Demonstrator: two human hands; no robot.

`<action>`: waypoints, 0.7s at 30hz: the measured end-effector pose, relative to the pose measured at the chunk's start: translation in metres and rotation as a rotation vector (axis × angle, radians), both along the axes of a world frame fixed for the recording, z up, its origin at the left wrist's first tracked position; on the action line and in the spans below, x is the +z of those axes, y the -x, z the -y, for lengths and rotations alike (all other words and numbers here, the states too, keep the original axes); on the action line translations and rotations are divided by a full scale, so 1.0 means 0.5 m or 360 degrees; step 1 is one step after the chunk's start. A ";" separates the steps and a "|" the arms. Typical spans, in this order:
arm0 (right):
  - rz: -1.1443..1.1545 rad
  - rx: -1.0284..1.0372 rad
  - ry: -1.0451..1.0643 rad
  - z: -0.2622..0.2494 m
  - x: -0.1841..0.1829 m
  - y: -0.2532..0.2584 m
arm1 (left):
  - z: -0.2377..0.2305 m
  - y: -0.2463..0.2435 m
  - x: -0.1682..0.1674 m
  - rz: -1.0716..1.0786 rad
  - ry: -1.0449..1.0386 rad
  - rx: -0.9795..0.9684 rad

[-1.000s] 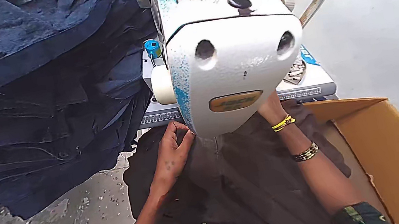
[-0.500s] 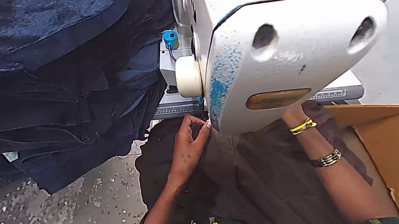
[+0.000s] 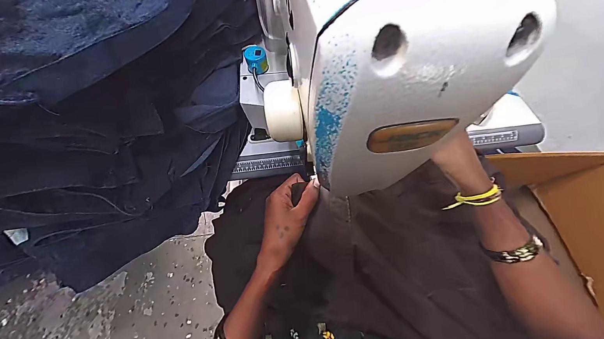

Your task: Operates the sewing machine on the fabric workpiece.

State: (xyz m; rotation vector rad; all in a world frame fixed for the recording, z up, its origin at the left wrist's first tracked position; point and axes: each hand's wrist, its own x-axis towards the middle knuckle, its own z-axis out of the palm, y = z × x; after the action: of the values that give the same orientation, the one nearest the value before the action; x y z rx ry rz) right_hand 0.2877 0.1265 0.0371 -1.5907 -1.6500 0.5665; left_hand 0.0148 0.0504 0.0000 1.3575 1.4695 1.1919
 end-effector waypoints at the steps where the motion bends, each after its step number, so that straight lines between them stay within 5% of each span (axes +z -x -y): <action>1: -0.0095 0.0057 0.0090 0.008 0.016 0.011 | 0.010 -0.003 0.003 -0.0115 -0.0118 0.0014; 5: 0.0055 0.0255 -0.0091 0.034 0.041 0.054 | 0.075 -0.013 0.020 -0.0347 -0.0694 -0.0179; 13: 0.0645 0.0804 -0.1416 0.099 -0.051 0.125 | 0.109 0.032 -0.029 -0.0138 -0.0574 -0.0279; 21: 0.0971 0.0898 -0.1467 0.084 -0.035 0.152 | 0.105 -0.017 -0.001 -0.0087 -0.0823 -0.0572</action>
State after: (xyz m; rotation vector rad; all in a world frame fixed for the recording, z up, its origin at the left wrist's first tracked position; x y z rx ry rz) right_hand 0.2117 0.0845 0.0196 -0.6133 -2.3352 -0.4592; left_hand 0.0231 -0.0019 -0.0006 1.9163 0.9191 1.3488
